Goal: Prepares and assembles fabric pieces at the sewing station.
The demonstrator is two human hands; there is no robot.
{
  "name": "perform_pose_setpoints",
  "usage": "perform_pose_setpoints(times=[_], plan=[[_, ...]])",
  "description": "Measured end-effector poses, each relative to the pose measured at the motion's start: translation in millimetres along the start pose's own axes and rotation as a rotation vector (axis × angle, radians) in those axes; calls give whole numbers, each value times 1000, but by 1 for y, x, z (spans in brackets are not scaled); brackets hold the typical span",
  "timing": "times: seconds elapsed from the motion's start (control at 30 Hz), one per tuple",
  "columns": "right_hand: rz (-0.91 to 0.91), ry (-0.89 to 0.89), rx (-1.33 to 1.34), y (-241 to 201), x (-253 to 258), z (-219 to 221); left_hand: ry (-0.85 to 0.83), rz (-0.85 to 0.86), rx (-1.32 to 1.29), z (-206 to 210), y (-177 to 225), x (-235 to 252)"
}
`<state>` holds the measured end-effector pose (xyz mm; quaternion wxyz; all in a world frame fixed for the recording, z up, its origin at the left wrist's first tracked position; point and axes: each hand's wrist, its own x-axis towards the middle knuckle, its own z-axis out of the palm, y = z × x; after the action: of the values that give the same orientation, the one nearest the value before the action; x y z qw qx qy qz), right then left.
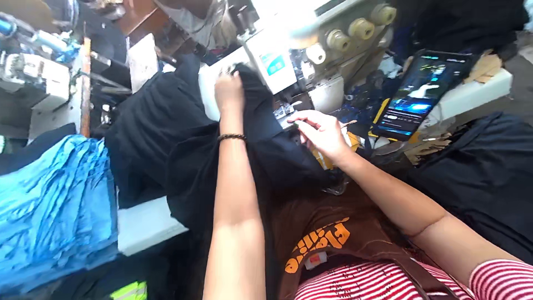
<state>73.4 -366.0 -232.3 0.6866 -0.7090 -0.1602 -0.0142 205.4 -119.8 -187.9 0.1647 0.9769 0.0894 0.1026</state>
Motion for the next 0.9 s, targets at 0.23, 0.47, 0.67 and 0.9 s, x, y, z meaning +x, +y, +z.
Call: perform_pose_setpoints(times=[0.23, 0.47, 0.67, 0.9], plan=[[-100, -56, -175, -28, 18, 5, 533, -84, -79, -54, -26, -121], [-249, -363, -141, -44, 38, 36, 898, 205, -372, -101, 18, -185], [-165, -289, -416, -24, 6, -16, 515, 229, -585, -53, 41, -205], [-99, -400, -580, -8, -34, -18, 783, 678, -422, -52, 63, -205]])
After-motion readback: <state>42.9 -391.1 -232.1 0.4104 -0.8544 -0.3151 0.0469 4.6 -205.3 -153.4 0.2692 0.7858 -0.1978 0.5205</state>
